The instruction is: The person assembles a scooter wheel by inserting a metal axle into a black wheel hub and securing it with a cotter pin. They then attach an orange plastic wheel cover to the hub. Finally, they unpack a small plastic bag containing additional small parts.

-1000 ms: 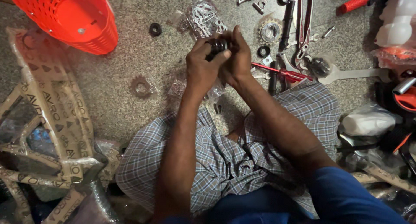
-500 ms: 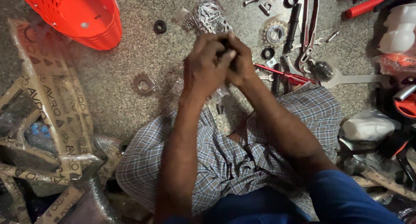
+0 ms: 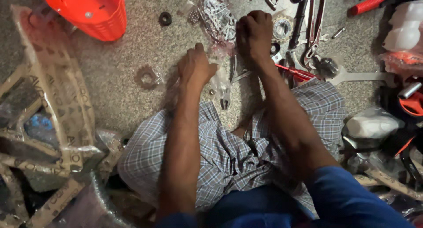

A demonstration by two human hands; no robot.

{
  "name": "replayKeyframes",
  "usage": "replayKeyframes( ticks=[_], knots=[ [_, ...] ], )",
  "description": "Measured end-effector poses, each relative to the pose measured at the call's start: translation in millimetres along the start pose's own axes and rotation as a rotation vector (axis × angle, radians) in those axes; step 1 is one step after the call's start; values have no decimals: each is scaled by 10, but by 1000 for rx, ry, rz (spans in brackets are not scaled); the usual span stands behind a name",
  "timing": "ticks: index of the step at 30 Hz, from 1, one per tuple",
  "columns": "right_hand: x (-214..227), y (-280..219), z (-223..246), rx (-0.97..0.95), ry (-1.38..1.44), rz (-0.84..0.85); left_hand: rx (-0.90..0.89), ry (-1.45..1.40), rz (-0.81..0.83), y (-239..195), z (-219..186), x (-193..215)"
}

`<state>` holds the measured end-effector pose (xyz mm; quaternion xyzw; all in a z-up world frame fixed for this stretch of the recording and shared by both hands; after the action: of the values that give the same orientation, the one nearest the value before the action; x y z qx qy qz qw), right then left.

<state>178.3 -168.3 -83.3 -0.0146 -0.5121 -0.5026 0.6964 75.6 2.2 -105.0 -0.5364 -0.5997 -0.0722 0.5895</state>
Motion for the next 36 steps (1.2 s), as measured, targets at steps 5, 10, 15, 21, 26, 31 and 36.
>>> replayKeyframes(
  ticks=[5,10,15,21,26,31,36],
  knots=[
    [-30,-49,-3,65,-17,-33,-25,-189,-97,104,68,11],
    [143,-55,-349,-51,55,-155,-130,-436,-276,-65,149,518],
    [370,-179,-210,-375,839,-57,-336,-665,-548,-601,133,975],
    [412,-531,665,-351,844,364,-623,-801,-397,-1198,-412,690],
    [1193,-655,262,4,511,337,-480,-723,-265,-1295,-311,773],
    [2497,-1052,-1362,-260,-107,482,-502,-767,-326,-1365,-126,1093],
    [2276,-1610,-2135,-392,-220,681,-564,-640,-259,-1305,-149,1040]
  ],
)
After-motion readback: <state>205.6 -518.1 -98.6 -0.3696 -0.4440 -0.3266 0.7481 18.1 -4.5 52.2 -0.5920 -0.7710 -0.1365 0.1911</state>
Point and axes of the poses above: each hand's wrist, its own y-axis towards the middle knuckle, its own x-axis out of the back of the hand, z = x × y, the point moved 9 cm from there along y, towards the middle knuckle, and after that the axes turned 10 degrees about x, right-handed, at the moved point
